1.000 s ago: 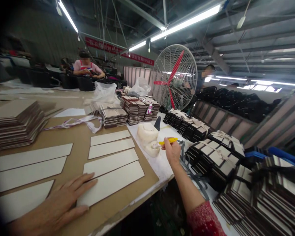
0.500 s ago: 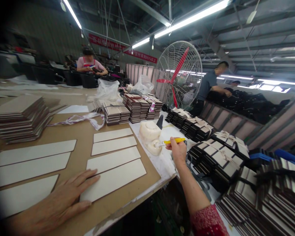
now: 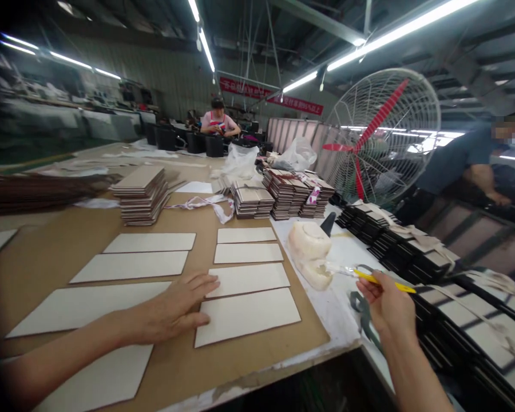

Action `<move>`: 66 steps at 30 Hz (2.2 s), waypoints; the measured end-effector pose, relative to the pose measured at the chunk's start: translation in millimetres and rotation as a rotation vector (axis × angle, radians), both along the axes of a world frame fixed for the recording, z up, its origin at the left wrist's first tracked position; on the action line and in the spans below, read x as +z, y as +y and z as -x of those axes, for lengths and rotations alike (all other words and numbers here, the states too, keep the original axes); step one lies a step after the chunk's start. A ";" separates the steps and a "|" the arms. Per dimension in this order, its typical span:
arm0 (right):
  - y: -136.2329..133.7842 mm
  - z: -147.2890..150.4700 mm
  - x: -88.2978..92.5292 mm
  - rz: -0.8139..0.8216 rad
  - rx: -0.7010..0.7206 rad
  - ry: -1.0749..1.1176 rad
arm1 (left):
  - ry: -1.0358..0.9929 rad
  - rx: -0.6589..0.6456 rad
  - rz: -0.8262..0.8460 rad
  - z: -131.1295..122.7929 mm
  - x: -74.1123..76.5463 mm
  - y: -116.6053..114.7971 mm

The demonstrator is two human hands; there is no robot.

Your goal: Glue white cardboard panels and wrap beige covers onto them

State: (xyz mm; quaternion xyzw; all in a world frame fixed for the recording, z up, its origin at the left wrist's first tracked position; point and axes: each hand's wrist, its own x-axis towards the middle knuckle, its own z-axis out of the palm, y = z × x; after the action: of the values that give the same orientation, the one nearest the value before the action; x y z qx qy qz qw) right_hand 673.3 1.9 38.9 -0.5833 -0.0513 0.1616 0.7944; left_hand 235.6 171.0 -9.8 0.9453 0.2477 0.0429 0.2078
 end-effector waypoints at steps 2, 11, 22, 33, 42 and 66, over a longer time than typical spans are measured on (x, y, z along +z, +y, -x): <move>3.8 4.5 7.9 -0.013 -0.009 0.023 | -0.024 0.024 -0.044 -3.1 3.5 13.5; 114.6 72.8 43.9 -0.098 0.227 0.040 | -0.073 0.202 -0.190 -44.2 -12.0 85.1; 269.3 160.7 -21.8 0.036 0.514 0.107 | -0.111 0.269 -0.272 -57.8 -39.3 100.9; 307.1 168.6 -56.5 0.140 0.573 0.110 | -0.114 0.295 -0.302 -59.3 -41.3 100.2; 322.3 172.9 -61.7 0.163 0.598 0.080 | -0.127 0.290 -0.319 -59.0 -39.0 99.1; 307.3 106.7 -52.5 0.259 0.483 -0.050 | -0.145 0.268 -0.319 -58.6 -39.5 98.6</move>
State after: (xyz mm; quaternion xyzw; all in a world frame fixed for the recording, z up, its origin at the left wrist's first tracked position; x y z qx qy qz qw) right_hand 566.7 309.2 -13.6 -0.6545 -0.1875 0.3371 0.6502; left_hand 294.2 269.5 -49.3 0.9193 0.3455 0.1766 0.0656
